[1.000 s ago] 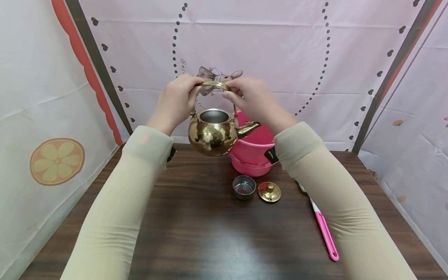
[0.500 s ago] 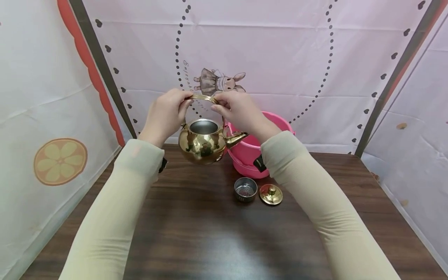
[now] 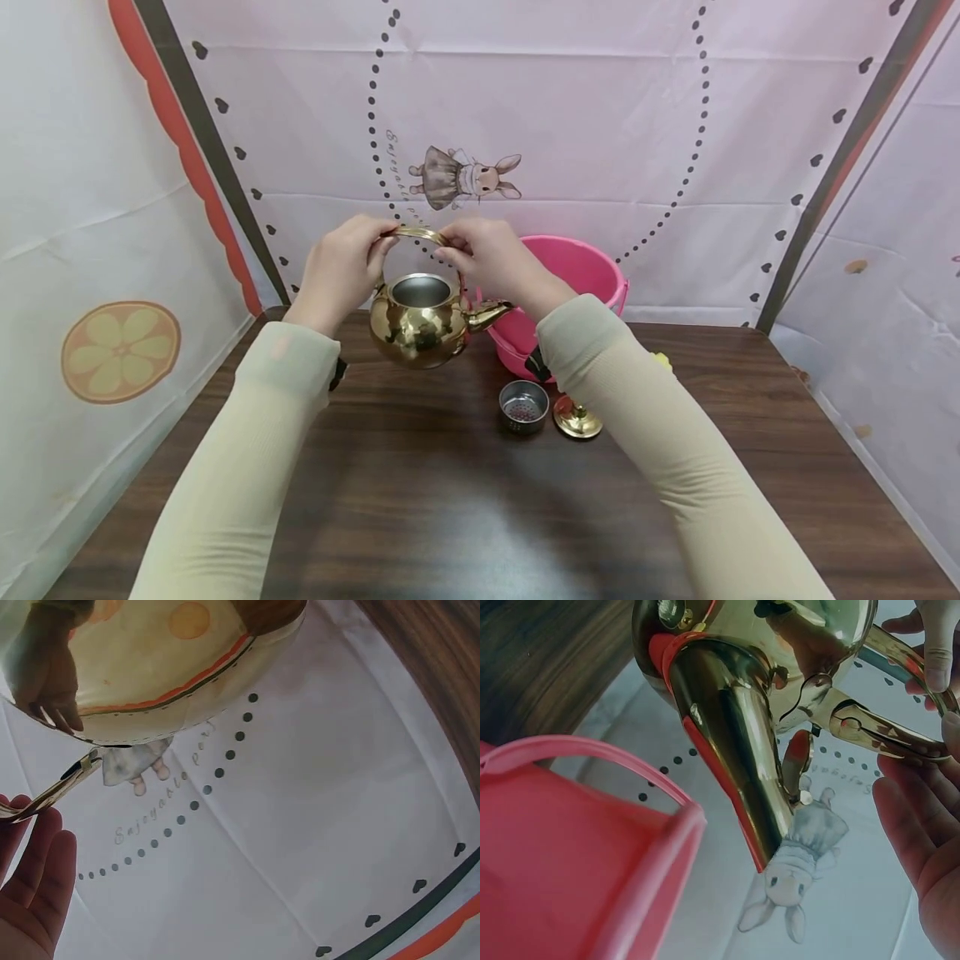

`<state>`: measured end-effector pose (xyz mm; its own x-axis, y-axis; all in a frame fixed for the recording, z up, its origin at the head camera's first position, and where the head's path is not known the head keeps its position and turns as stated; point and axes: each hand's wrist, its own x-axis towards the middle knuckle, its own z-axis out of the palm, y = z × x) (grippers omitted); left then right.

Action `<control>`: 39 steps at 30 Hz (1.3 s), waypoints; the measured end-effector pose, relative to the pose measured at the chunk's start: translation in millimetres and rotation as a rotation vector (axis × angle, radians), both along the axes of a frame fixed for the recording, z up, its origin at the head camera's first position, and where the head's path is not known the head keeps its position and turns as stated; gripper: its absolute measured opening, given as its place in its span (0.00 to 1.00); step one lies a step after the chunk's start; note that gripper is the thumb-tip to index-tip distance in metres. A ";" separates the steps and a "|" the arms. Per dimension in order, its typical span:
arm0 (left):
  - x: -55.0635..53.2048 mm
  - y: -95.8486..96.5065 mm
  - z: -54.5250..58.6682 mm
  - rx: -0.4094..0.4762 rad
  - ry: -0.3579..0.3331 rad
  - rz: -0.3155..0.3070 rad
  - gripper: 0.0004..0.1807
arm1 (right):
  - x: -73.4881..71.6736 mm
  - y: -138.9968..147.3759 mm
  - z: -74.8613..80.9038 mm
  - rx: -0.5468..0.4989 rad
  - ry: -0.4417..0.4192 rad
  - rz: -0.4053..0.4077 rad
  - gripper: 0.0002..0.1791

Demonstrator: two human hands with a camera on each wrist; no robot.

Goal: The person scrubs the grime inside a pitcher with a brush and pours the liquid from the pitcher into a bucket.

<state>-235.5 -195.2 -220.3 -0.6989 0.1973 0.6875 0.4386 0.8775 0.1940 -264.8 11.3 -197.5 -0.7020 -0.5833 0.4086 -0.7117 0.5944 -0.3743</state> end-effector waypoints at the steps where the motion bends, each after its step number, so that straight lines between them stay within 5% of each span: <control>1: 0.8 -0.7 -0.7 0.000 -0.002 0.003 0.13 | 0.3 -1.1 -0.7 0.001 -0.012 0.001 0.12; 9: 5.9 -6.8 -13.4 -0.029 -0.029 0.007 0.12 | 4.0 -7.2 -13.1 0.025 -0.072 -0.024 0.14; 26: 14.1 -18.2 -70.0 -0.007 -0.156 0.039 0.13 | 0.9 -18.8 -67.1 0.077 -0.122 -0.040 0.14; 39: 18.4 -19.4 -74.3 -0.008 -0.221 0.057 0.15 | 0.6 -22.0 -78.3 0.048 -0.131 -0.043 0.14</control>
